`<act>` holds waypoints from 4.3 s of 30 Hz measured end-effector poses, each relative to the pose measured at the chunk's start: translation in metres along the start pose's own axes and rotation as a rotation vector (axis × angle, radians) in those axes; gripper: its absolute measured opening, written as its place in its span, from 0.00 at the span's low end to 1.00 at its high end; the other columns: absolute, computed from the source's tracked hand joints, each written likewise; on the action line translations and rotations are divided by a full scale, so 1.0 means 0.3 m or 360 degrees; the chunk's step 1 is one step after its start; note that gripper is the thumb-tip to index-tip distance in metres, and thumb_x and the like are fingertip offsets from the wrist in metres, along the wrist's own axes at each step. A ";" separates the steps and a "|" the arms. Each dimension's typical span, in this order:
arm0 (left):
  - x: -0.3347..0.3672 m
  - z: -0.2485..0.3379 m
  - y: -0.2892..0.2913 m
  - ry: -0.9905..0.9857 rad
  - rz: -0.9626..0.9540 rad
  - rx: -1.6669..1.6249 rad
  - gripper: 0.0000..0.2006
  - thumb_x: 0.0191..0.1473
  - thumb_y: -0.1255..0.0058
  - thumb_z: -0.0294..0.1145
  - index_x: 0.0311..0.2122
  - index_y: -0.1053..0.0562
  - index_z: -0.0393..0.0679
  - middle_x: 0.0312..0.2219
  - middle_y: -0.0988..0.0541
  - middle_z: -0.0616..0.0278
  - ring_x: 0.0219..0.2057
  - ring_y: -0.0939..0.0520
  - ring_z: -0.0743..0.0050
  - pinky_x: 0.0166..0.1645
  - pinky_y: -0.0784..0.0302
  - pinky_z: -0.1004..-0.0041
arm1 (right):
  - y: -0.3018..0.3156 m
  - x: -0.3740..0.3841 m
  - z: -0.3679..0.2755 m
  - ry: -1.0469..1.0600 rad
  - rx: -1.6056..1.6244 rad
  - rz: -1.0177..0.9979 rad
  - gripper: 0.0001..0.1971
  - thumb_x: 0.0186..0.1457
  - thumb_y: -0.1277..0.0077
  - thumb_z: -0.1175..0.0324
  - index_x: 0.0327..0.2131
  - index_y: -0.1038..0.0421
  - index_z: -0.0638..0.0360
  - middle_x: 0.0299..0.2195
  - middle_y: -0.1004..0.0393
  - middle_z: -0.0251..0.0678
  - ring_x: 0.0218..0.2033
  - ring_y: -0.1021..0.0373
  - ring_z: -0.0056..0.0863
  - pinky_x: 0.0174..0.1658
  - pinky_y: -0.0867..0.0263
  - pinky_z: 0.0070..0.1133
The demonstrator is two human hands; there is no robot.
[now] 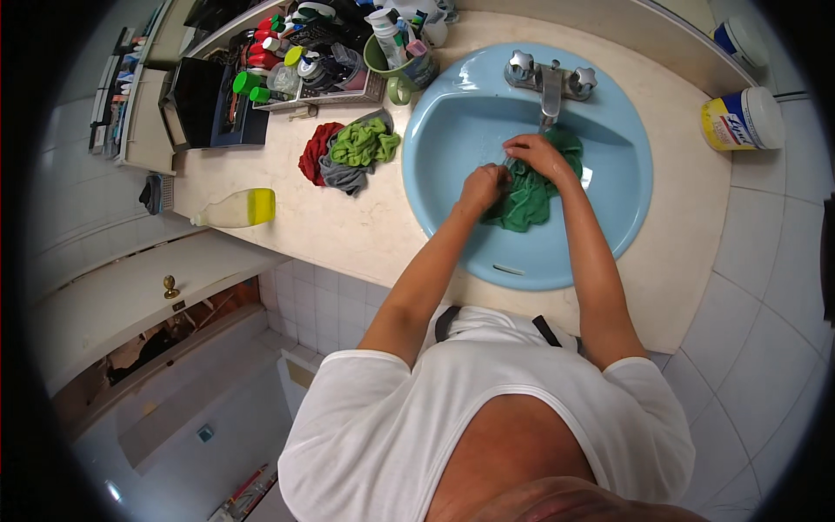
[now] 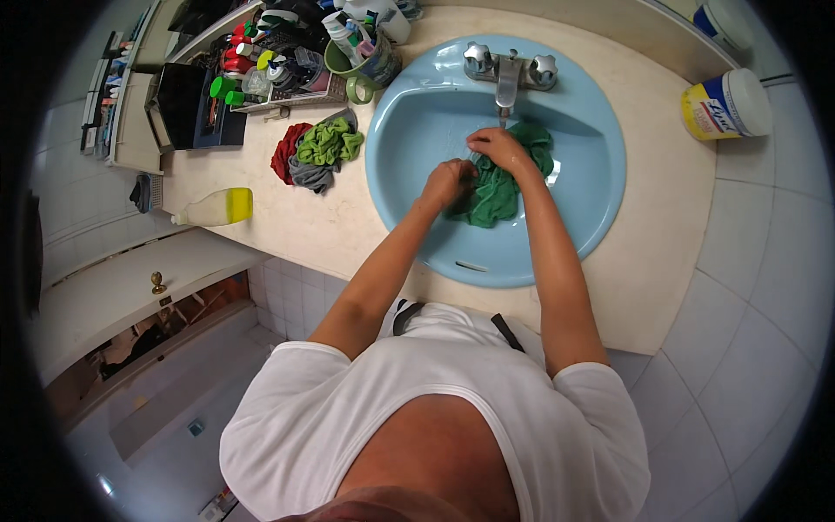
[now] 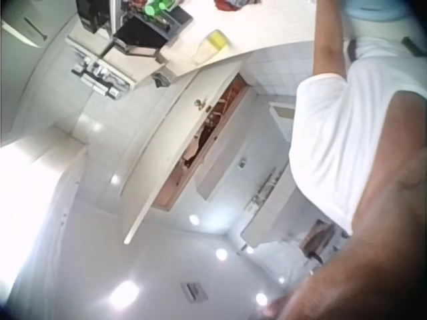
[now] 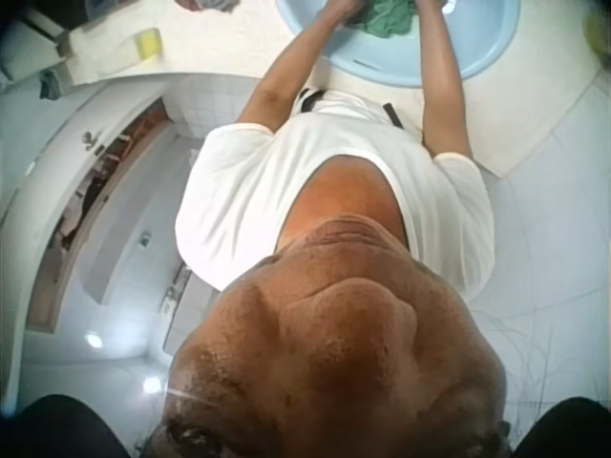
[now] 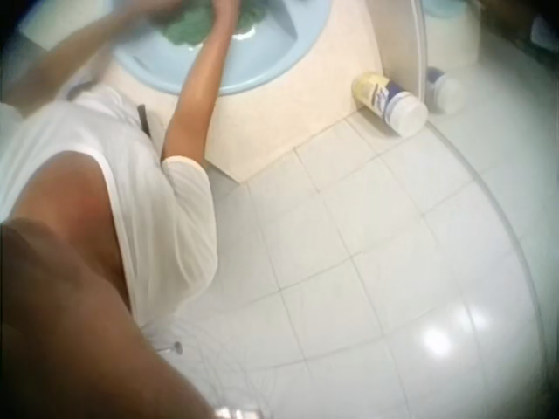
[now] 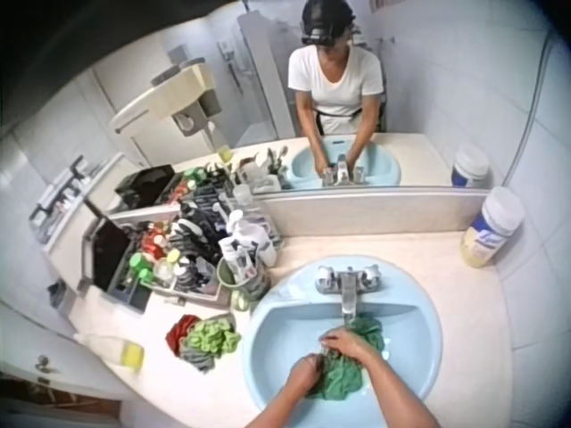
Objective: The person washes cloths in a bathroom sink by rinsing them under the faucet, pouring liquid soap onto them from a bottle, and lathering and scrubbing the cloths by hand.
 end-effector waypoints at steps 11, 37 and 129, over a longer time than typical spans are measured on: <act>0.176 0.223 0.310 0.0142 -0.0282 -0.1422 0.10 0.54 0.51 0.36 0.37 0.29 0.41 0.31 0.26 0.70 0.33 0.28 0.85 0.37 0.32 0.82 | -0.002 -0.170 -0.021 0.0245 -0.1079 0.1084 0.37 0.36 0.40 0.59 0.55 0.40 0.37 0.54 0.38 0.30 0.54 0.45 0.38 0.52 0.55 0.39; 0.280 0.161 0.004 0.0919 0.0135 -0.2518 0.16 0.55 0.54 0.47 0.35 0.30 0.42 0.27 0.26 0.63 0.28 0.24 0.73 0.35 0.27 0.73 | 0.092 -0.042 0.057 0.0034 -0.0434 0.1509 0.33 0.39 0.45 0.39 0.26 0.29 0.69 0.25 0.29 0.55 0.30 0.32 0.53 0.33 0.36 0.35; 0.159 0.224 0.122 0.0551 0.0261 -0.3159 0.24 0.49 0.48 0.54 0.39 0.31 0.42 0.30 0.26 0.64 0.33 0.24 0.74 0.41 0.26 0.69 | -0.038 -0.229 0.004 0.0813 -0.0017 0.1014 0.28 0.45 0.53 0.82 0.52 0.42 0.59 0.48 0.37 0.37 0.48 0.38 0.32 0.49 0.40 0.25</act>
Point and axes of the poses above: each hand's wrist, its own x-axis towards the middle knuckle, its own y-axis out of the back of the hand, z = x × y, the point moved 1 cm from there along x, towards the middle knuckle
